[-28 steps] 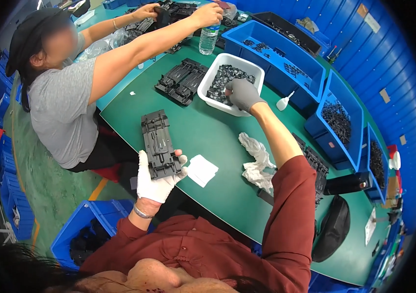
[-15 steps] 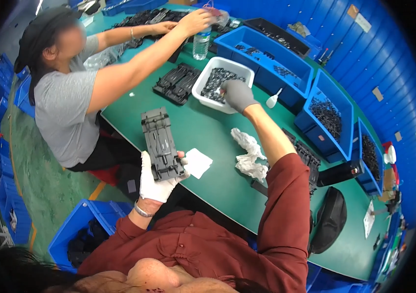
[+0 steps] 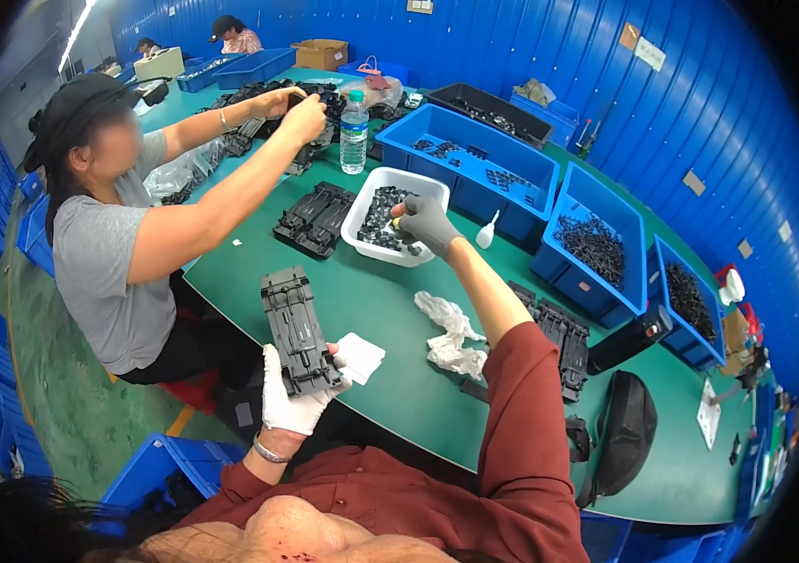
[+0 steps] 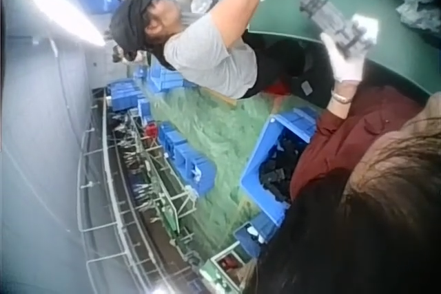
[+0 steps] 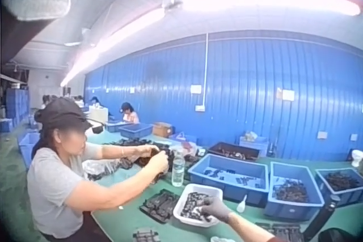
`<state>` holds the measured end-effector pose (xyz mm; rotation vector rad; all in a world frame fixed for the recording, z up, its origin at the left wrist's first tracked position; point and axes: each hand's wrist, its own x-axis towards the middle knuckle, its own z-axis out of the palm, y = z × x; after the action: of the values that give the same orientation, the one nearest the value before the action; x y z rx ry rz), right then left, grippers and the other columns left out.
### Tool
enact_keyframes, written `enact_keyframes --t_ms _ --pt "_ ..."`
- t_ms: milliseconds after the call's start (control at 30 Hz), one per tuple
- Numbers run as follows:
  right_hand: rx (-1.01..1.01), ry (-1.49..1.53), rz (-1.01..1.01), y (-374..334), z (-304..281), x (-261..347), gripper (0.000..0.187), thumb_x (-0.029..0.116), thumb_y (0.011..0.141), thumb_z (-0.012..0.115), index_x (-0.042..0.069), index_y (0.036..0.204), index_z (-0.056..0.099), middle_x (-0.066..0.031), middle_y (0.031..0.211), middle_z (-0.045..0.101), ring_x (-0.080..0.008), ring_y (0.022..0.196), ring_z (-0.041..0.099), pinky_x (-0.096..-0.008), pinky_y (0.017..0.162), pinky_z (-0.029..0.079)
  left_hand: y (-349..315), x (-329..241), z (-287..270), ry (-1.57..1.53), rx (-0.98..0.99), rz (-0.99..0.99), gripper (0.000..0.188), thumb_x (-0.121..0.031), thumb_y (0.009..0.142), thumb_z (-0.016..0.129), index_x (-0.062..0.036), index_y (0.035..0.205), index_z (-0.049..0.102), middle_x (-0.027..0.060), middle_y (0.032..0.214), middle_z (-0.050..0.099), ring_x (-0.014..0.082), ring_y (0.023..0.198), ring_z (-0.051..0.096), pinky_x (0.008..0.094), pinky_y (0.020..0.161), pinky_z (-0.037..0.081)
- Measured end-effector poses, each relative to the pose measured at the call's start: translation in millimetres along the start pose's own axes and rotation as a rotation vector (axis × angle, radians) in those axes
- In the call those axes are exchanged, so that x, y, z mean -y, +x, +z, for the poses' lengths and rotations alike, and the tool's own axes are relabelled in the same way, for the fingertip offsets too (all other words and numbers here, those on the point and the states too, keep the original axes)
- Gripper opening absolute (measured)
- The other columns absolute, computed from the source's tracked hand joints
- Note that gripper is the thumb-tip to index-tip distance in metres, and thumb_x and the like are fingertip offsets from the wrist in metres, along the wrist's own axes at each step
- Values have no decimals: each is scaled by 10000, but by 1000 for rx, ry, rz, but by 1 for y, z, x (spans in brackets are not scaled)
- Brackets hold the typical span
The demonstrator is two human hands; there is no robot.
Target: The person assembles plastic parts onto a toy car chassis using a manual assembly tool, taking the parts from blue bins and a white tray at a factory workbench.
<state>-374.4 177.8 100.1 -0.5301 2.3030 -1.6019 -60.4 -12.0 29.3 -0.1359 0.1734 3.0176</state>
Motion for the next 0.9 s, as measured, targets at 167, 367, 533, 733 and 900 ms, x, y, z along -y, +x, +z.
enact_keyframes --t_ms 167,367,533,733,900 --pt "49 347 82 -31 -2 16 245 12 896 620 -62 1127 650 -104 942 686 -159 830 699 -273 749 595 1 3 5 -22 -10 -38 818 -718 985 346 -10 1347 539 236 1232 606 409 1117 591 601 939 515" --pt "101 384 101 -99 7 33 184 71 927 672 -26 1083 664 -88 901 681 -138 756 655 -289 714 565 0 23 15 118 162 -79 787 -699 991 361 -58 1436 470 196 1318 604 353 1143 633 562 925 553" --pt "155 503 105 -146 14 26 135 58 929 666 -23 1035 644 -64 883 642 -123 756 625 -266 673 516 9 43 24 185 188 -119 814 -694 993 364 -24 1448 448 187 1400 562 328 1126 638 540 922 555" --pt "72 461 82 -200 17 23 92 48 933 632 -19 996 635 -60 882 632 -130 749 637 -263 683 520 12 71 40 249 155 -154 817 -690 1001 348 -41 1493 415 156 1539 442 350 1090 643 542 885 558" --pt "43 519 164 -236 12 25 112 50 943 634 -14 1033 613 -69 924 631 -180 870 719 -264 736 553 12 88 36 312 179 -200 821 -685 1003 355 -52 1526 368 151 1544 437 358 1101 634 549 882 557"
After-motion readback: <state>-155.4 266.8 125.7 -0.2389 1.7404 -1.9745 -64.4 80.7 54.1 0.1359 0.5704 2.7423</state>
